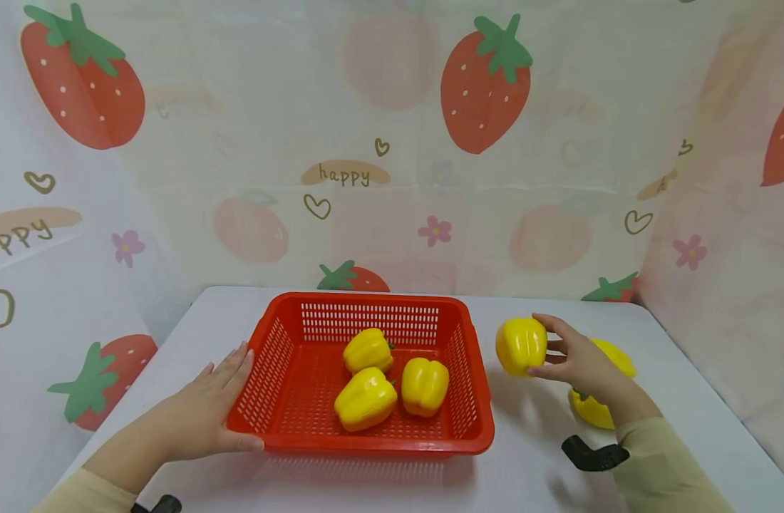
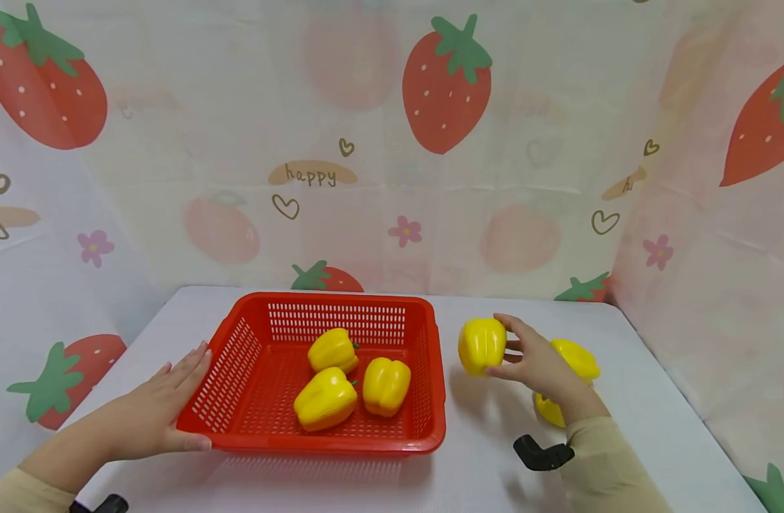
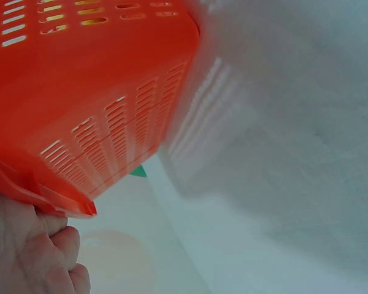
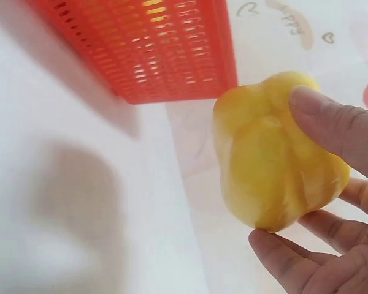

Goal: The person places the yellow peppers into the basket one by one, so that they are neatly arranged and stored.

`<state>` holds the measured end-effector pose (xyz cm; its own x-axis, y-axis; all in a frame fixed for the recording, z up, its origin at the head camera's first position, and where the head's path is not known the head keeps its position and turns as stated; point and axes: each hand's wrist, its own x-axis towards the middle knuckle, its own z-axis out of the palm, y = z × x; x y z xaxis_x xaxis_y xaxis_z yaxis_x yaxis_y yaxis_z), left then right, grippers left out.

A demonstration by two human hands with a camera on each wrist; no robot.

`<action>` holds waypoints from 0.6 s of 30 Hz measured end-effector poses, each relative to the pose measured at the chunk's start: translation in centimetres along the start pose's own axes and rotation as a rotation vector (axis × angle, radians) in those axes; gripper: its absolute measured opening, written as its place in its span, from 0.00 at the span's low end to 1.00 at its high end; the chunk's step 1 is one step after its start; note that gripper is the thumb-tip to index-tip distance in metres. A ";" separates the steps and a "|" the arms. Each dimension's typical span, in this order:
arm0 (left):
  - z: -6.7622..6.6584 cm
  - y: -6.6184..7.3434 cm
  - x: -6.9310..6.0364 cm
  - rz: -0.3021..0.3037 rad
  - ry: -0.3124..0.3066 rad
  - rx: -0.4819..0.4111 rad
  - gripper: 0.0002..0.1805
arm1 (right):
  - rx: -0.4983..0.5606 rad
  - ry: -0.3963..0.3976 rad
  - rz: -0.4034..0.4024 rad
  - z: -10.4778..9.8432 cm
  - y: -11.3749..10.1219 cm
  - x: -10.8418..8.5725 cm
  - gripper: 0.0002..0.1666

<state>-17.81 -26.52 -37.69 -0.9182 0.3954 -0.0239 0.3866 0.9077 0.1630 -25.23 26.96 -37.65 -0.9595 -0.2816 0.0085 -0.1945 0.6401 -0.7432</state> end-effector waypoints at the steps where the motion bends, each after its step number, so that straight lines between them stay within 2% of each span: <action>1: 0.0 0.0 0.0 0.000 0.001 0.001 0.69 | 0.002 0.001 -0.009 -0.1 -0.2 0.1 0.56; 12: 0.0 -0.1 0.1 -0.003 -0.008 0.001 0.68 | 0.000 -0.007 -0.084 -0.9 -2.2 1.6 0.57; 18: 0.1 -0.1 0.0 -0.002 -0.004 0.003 0.68 | 0.032 -0.018 -0.114 -0.8 -3.4 2.4 0.56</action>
<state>-17.86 -26.56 -37.80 -0.9185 0.3943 -0.0278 0.3853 0.9088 0.1601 -27.08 24.73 -34.58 -0.9276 -0.3642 0.0827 -0.2954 0.5800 -0.7592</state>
